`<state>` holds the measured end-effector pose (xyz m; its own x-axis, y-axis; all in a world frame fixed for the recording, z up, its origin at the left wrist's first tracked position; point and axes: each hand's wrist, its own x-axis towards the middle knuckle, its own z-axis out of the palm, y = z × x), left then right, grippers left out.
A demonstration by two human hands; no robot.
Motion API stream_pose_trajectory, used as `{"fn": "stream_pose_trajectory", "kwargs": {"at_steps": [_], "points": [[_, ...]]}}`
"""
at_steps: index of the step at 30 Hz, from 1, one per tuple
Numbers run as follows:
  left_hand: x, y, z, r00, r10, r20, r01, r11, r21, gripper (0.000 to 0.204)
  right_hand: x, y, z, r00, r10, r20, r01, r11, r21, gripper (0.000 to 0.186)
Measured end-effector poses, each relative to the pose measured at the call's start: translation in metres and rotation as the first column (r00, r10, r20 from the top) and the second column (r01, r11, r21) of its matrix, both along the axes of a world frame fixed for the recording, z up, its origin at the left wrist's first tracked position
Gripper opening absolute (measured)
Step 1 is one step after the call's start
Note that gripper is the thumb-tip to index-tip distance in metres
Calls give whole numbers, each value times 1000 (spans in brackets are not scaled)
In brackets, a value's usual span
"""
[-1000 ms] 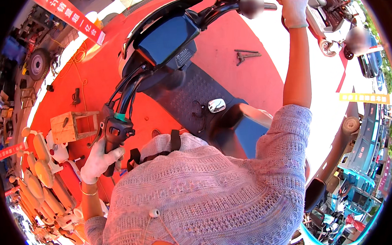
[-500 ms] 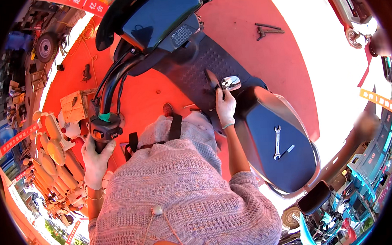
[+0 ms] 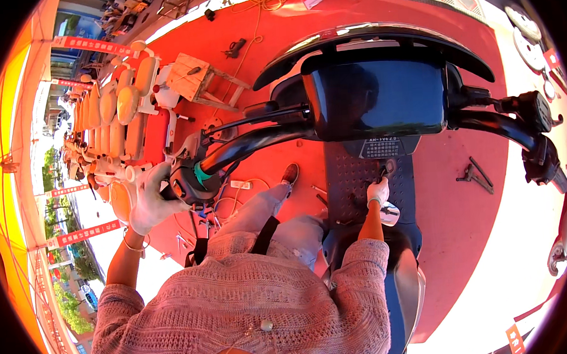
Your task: The person repairs a scooter in a workshop, using a wrench to tighten bolts on the handlebars and a cordless drill to secure the floorboard. The person also adjusts the scooter's rearview mirror and manipulates the wiring near the handlebars.
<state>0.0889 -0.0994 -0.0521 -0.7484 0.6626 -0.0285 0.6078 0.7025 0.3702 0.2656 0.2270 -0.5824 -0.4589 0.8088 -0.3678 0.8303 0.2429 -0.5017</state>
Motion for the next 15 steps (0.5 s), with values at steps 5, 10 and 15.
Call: {"fn": "stream_pose_trajectory", "kwargs": {"at_steps": [5,10,15], "points": [[-2,-5,-8,990,-88,-109,92,995,35,62,27,-10,-46,977,162,140,-151,985,-82,30],[-4,-7,-4,992,-117,-56,120,992,48,62,53,-25,-46,968,93,233,-66,990,-122,26],[-19,-19,-10,978,-203,37,192,961,201,59,46,-33,-17,987,-41,153,78,965,-249,29]]}}
